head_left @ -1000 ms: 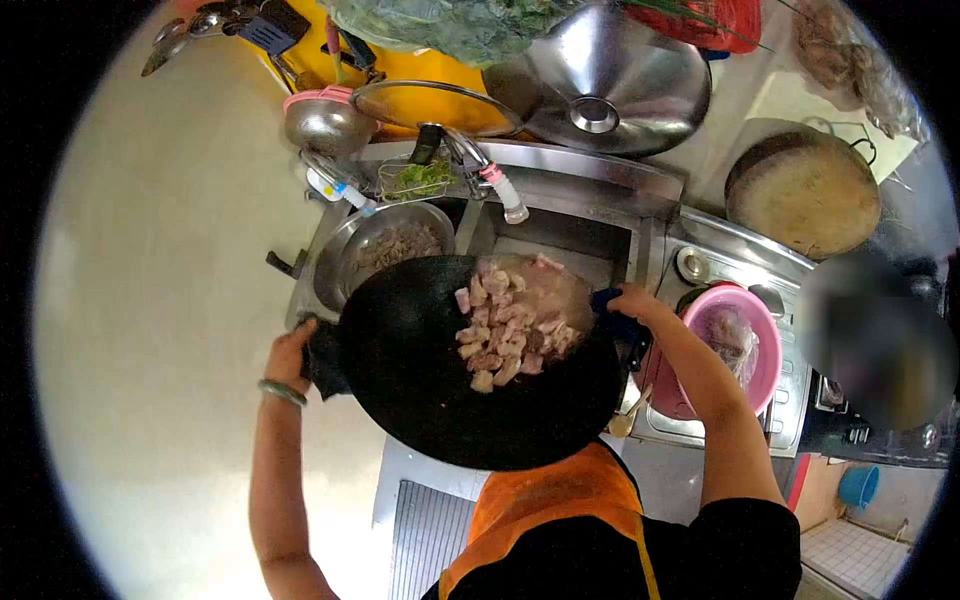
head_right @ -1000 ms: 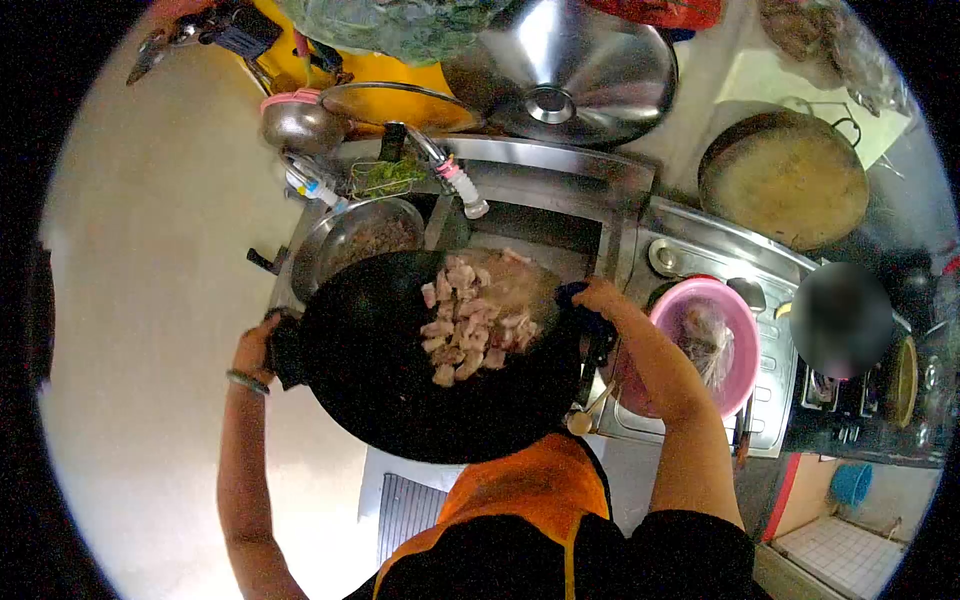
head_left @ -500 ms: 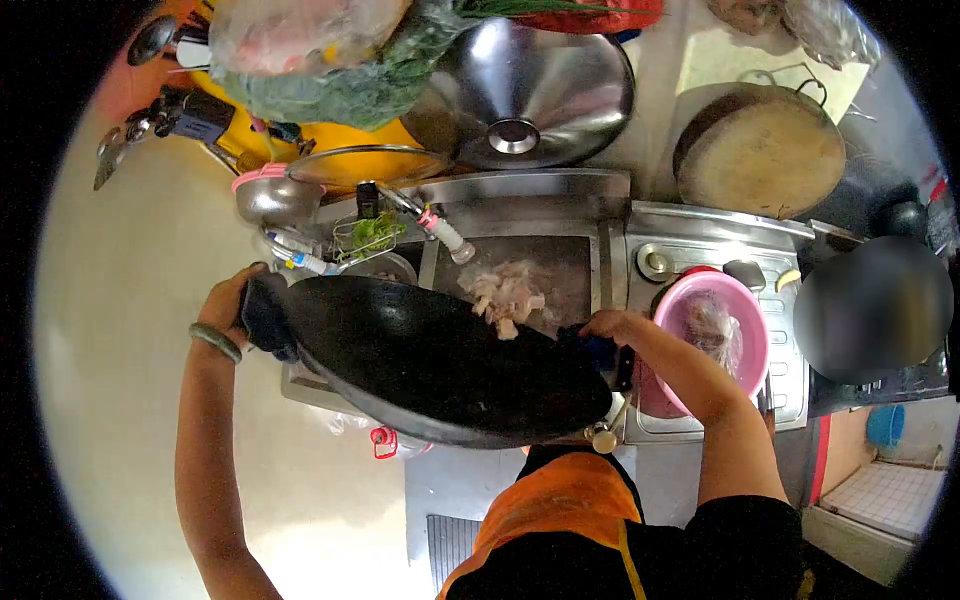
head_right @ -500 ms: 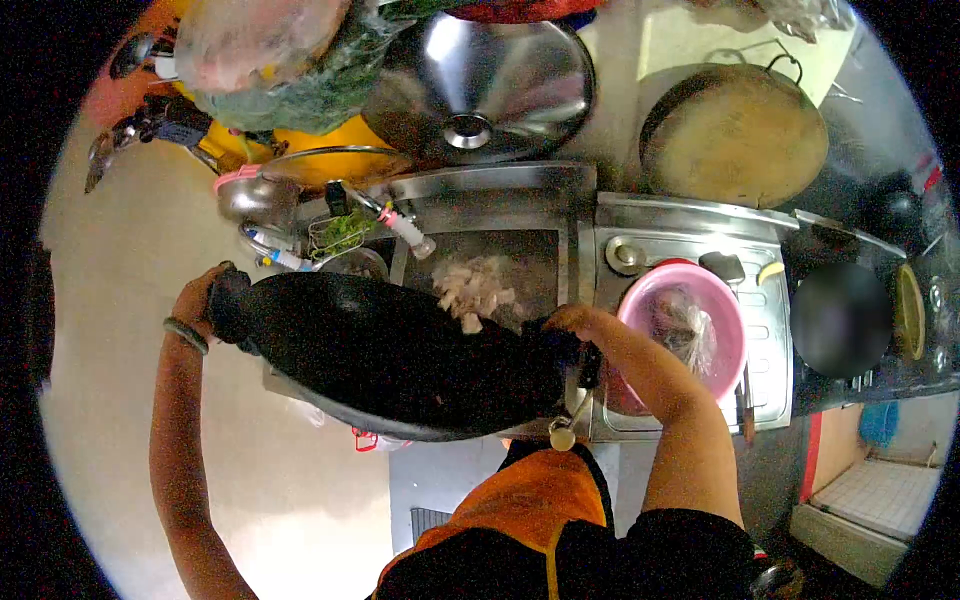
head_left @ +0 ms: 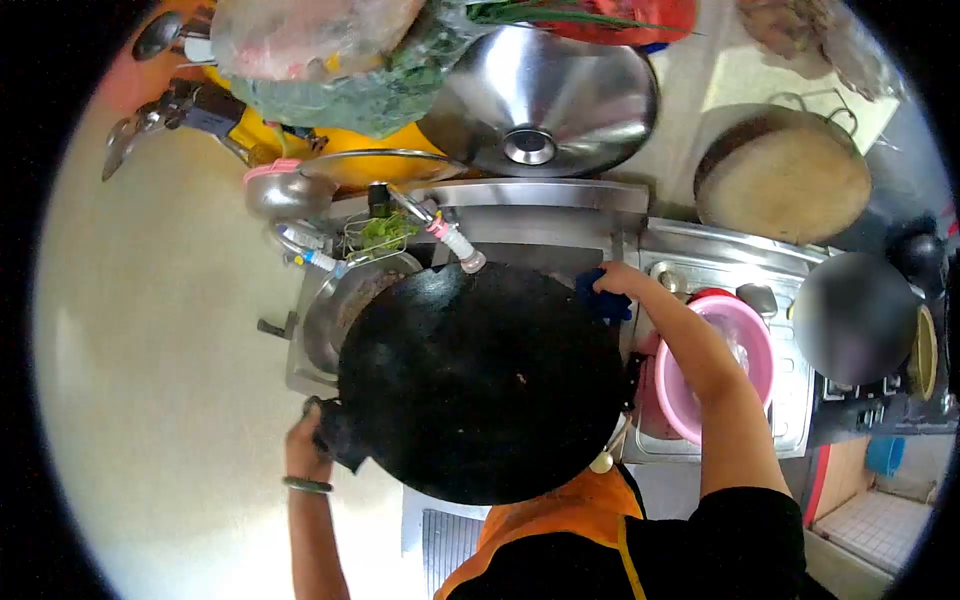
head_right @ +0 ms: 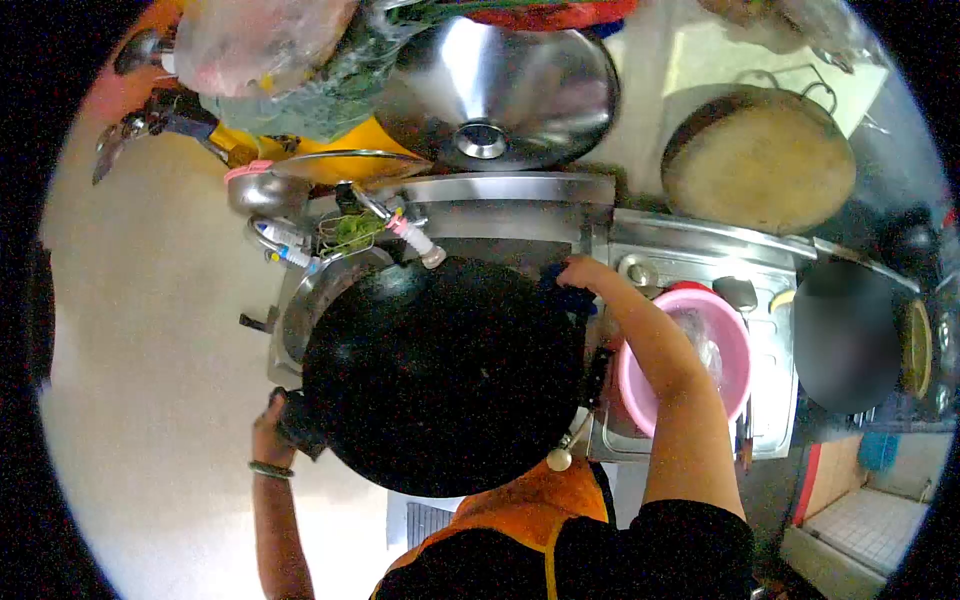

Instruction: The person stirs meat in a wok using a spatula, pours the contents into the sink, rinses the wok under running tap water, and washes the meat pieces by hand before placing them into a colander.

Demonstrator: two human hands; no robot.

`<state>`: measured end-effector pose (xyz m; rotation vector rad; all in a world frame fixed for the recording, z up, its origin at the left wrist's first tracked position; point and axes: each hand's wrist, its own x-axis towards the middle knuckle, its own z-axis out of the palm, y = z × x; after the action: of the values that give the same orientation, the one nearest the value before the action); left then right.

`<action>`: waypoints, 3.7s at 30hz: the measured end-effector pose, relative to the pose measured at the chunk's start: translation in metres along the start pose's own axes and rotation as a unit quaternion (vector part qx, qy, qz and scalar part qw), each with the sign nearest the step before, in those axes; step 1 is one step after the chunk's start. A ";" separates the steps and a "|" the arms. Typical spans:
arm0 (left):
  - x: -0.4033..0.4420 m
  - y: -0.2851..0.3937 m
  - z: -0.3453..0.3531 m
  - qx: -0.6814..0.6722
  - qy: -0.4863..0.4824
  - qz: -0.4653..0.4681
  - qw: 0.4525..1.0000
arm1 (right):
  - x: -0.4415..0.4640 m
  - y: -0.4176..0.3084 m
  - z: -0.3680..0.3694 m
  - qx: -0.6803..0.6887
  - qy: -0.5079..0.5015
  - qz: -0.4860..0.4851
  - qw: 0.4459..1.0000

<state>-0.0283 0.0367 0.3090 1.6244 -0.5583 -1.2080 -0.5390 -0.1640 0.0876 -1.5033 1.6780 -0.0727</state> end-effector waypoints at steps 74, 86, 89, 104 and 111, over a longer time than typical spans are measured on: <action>-0.099 -0.156 0.051 -0.177 0.091 -0.038 0.979 | 0.188 -0.196 0.070 -0.002 0.075 -0.446 0.892; -0.096 -0.164 0.040 -0.211 0.048 -0.055 0.975 | 0.091 -0.127 0.067 0.505 -0.267 -0.080 0.817; -0.096 -0.162 0.040 -0.193 0.041 -0.050 0.979 | 0.032 -0.187 0.046 0.530 -0.257 -0.198 0.783; -0.091 -0.163 0.035 -0.168 0.029 -0.046 0.984 | 0.012 -0.224 0.026 0.353 -0.272 -0.152 0.882; -0.091 -0.161 0.035 -0.196 0.018 -0.059 0.979 | 0.019 -0.233 -0.006 0.105 -0.222 -0.134 0.960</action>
<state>-0.1263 0.1588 0.2048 1.3526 -0.1856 -1.2809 -0.3578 -0.2466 0.2106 -1.4477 1.0725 -0.0506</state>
